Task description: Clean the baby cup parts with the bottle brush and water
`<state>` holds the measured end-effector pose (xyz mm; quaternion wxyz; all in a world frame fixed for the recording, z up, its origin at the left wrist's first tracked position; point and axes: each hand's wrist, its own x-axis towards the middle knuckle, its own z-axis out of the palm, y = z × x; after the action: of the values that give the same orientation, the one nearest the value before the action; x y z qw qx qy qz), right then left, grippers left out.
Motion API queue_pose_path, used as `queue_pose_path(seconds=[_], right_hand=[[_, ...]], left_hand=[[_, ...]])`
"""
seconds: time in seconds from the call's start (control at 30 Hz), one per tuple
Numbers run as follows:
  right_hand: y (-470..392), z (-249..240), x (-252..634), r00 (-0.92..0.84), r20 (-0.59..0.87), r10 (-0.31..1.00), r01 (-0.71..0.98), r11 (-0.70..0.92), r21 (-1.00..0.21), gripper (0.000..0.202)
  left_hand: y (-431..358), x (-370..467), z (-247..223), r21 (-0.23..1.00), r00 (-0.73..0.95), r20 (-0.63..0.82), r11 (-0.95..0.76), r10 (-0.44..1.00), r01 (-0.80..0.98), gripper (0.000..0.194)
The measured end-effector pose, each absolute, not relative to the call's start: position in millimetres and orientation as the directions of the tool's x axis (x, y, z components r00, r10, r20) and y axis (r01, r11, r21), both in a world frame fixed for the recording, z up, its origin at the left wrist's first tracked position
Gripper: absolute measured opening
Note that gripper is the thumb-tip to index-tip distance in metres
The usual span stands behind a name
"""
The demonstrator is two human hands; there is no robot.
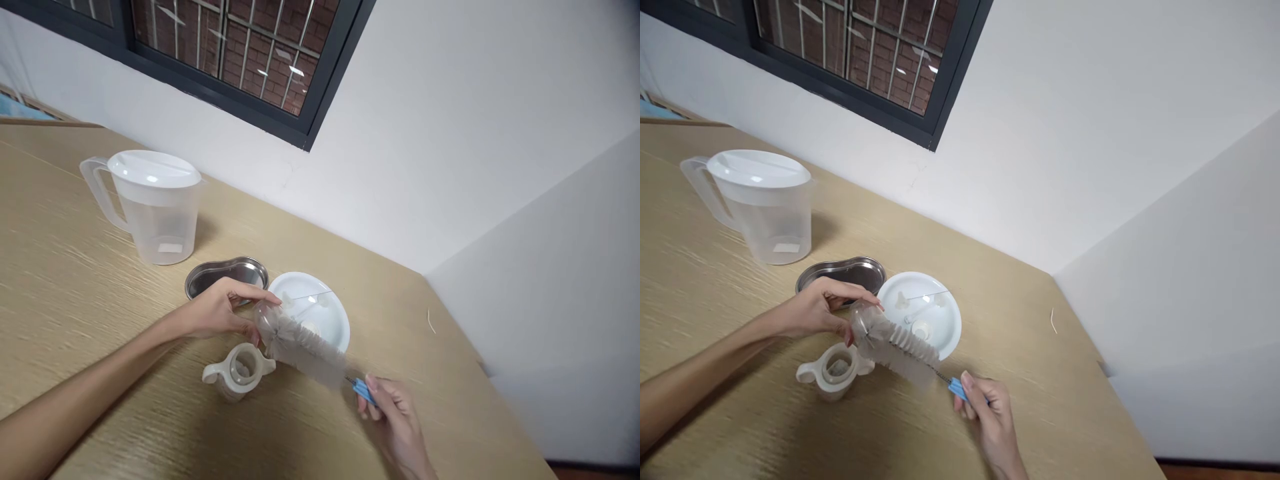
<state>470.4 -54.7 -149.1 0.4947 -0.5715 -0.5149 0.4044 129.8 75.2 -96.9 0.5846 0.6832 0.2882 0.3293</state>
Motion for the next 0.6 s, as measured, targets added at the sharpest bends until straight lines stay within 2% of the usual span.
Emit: queue_pose_path(seconds=[0.43, 0.6], right_hand=[[-54.9, -136.4, 460.0, 0.194, -0.001, 0.981, 0.172, -0.035, -0.984, 0.066], [-53.6, -133.3, 461.9, 0.23, -0.018, 0.973, 0.164, -0.057, -0.985, 0.064]], left_hand=[[78.0, 127.5, -91.9, 0.953, 0.529, 0.194, -0.286, 0.826, 0.097, 0.051], [82.2, 126.9, -94.1, 0.951, 0.467, 0.239, -0.303, 0.851, 0.067, 0.053]])
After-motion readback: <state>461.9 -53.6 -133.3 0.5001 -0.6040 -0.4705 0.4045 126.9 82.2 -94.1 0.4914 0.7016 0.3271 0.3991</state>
